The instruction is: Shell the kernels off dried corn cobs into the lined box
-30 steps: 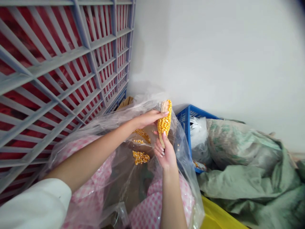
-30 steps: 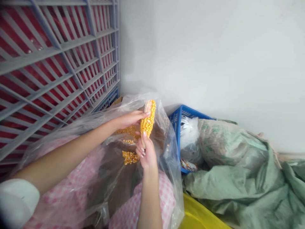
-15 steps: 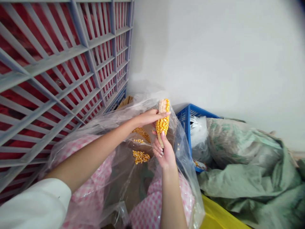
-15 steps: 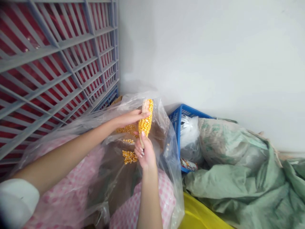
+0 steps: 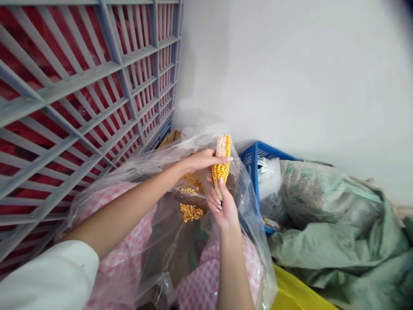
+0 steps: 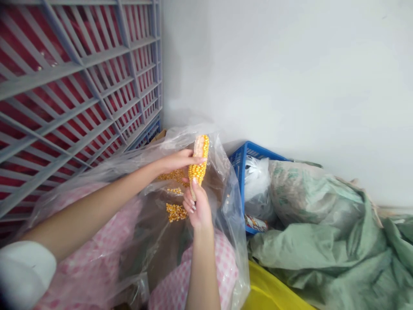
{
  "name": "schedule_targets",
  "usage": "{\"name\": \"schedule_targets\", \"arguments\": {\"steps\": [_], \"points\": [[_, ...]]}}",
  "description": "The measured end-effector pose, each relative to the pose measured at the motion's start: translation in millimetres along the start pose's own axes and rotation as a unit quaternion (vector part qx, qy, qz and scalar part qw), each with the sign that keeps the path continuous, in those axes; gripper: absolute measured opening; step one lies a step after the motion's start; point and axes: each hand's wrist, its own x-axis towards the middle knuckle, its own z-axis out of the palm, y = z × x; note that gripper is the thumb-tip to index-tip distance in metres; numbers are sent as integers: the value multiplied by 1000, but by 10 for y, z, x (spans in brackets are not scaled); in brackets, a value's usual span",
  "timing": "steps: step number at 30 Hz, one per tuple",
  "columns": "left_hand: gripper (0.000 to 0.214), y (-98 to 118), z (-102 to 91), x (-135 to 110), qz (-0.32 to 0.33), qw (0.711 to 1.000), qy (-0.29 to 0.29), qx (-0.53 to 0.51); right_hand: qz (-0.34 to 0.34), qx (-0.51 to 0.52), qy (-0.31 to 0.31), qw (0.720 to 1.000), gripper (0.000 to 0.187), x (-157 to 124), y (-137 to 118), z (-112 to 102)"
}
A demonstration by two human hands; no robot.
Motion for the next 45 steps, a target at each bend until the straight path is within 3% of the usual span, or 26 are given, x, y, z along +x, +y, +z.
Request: {"name": "schedule_targets", "arguments": {"steps": [12, 18, 23, 25, 28, 30, 35, 45], "points": [[47, -8, 6, 22, -9, 998, 54, -23, 5, -9, 2, 1000, 34, 3, 10, 17], [40, -51, 0, 22, 3, 999, 29, 13, 9, -13, 10, 1000, 35, 11, 18, 11], [49, -66, -5, 44, -34, 997, 66, -1, 9, -13, 16, 1000, 36, 32, 33, 11], [49, -47, -18, 36, -39, 998, 45, 1, 9, -14, 19, 1000, 36, 32, 30, 14], [41, -21, -31, 7, -31, 999, -32, 19, 5, -10, 22, 1000, 36, 25, 23, 16], [39, -16, -28, -11, -20, 999, -43, 22, 2, -10, 21, 1000, 37, 21, 22, 15], [41, -27, 0, -21, 2, 1000, -9, 17, 6, -10, 22, 1000, 39, 22, 25, 23], [48, -108, 37, 38, -34, 999, 36, 7, 21, -10, 27, 999, 38, 30, 16, 40]]}}
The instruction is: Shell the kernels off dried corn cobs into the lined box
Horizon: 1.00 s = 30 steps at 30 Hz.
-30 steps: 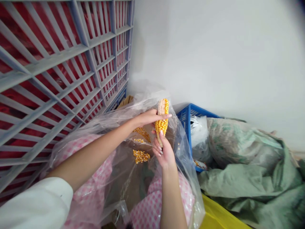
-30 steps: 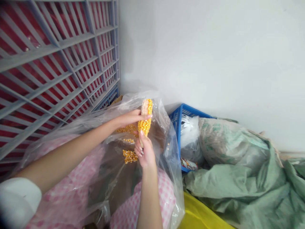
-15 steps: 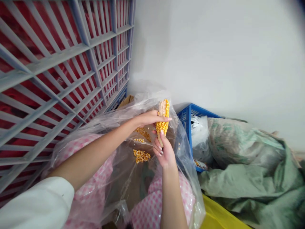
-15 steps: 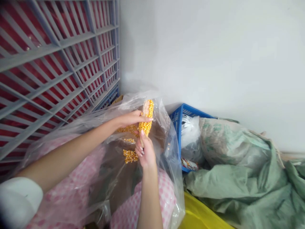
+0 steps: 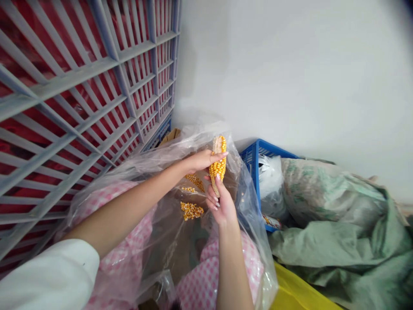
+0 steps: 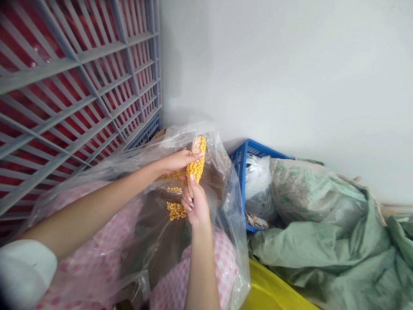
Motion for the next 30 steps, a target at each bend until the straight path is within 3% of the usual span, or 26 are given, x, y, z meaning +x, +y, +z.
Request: {"name": "schedule_targets", "arguments": {"steps": [5, 11, 17, 24, 30], "points": [[50, 0, 12, -7, -5, 1000, -6, -18, -3, -3, -2, 1000, 38, 3, 5, -11], [44, 55, -23, -24, 38, 997, -72, -7, -19, 19, -11, 1000, 36, -35, -38, -45], [47, 5, 12, 13, 39, 996, -75, -27, -19, 25, -14, 999, 37, -37, -34, -29], [53, -7, 22, 25, 28, 999, -32, -31, -22, 0, 2, 1000, 39, -10, -9, -1], [44, 48, 6, -27, 30, 996, -83, -20, -25, 8, 2, 1000, 35, -16, -30, -14]]}}
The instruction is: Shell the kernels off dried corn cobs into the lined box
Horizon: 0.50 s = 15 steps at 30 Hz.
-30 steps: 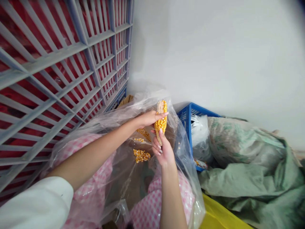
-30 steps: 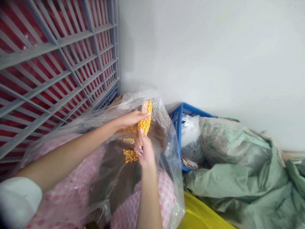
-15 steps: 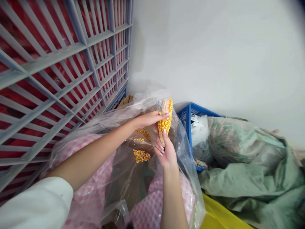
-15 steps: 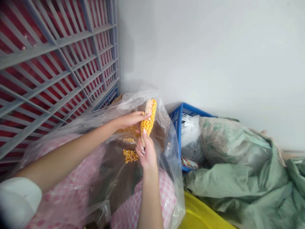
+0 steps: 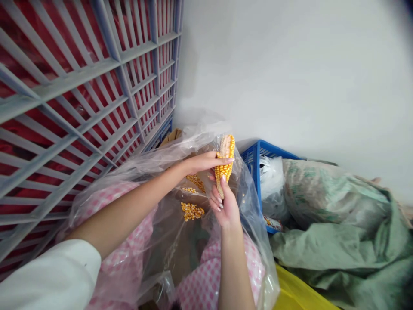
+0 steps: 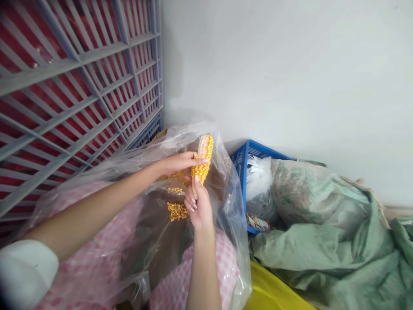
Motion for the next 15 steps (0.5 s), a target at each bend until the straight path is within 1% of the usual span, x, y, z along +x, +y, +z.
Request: {"name": "schedule_targets", "arguments": {"steps": [3, 11, 13, 15], "points": [[42, -10, 2, 6, 6, 1000, 2, -5, 1, -3, 3, 1000, 35, -6, 0, 7], [47, -59, 25, 46, -3, 998, 55, -9, 1, -4, 8, 1000, 37, 4, 16, 27], [51, -48, 18, 42, -9, 999, 50, -10, 1, -1, 7, 1000, 36, 4, 7, 20], [52, -36, 11, 38, -9, 999, 32, -16, 0, 6, 6, 1000, 36, 0, -2, 12]]}}
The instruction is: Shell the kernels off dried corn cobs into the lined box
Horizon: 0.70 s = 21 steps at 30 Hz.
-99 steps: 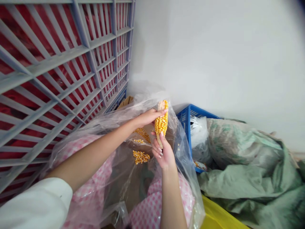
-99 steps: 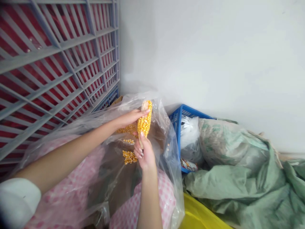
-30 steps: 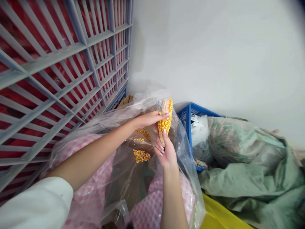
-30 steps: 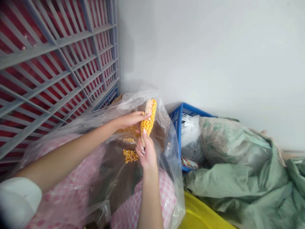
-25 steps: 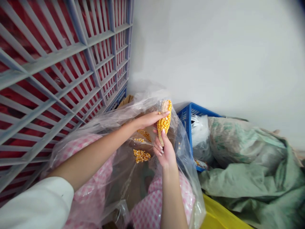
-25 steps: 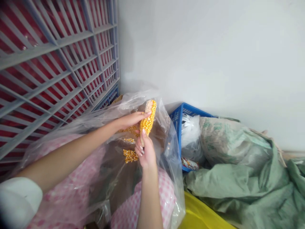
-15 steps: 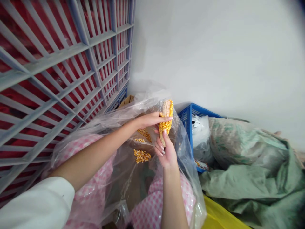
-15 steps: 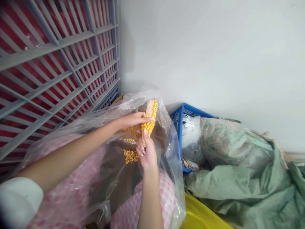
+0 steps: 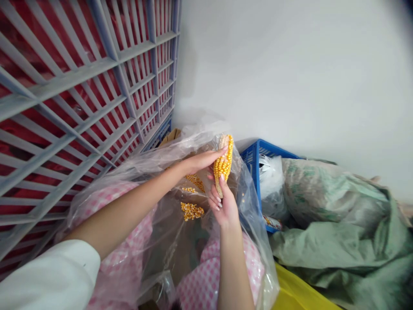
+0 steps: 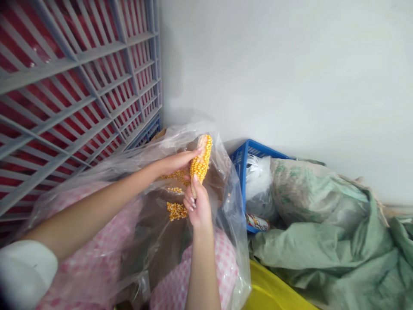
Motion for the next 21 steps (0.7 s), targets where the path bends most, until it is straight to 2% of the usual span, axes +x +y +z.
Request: {"name": "schedule_targets", "arguments": {"steps": [2, 8, 15, 21], "points": [[50, 6, -5, -2, 3, 1000, -14, -1, -2, 3, -2, 1000, 36, -7, -4, -5], [44, -1, 4, -4, -1, 1000, -3, -13, -3, -3, -5, 1000, 36, -20, 11, 2], [48, -3, -7, 11, -6, 1000, -1, -14, -1, -1, -9, 1000, 36, -21, -2, 3], [43, 42, 11, -12, 22, 1000, -16, -15, -17, 26, -26, 999, 37, -40, -46, -30]]}}
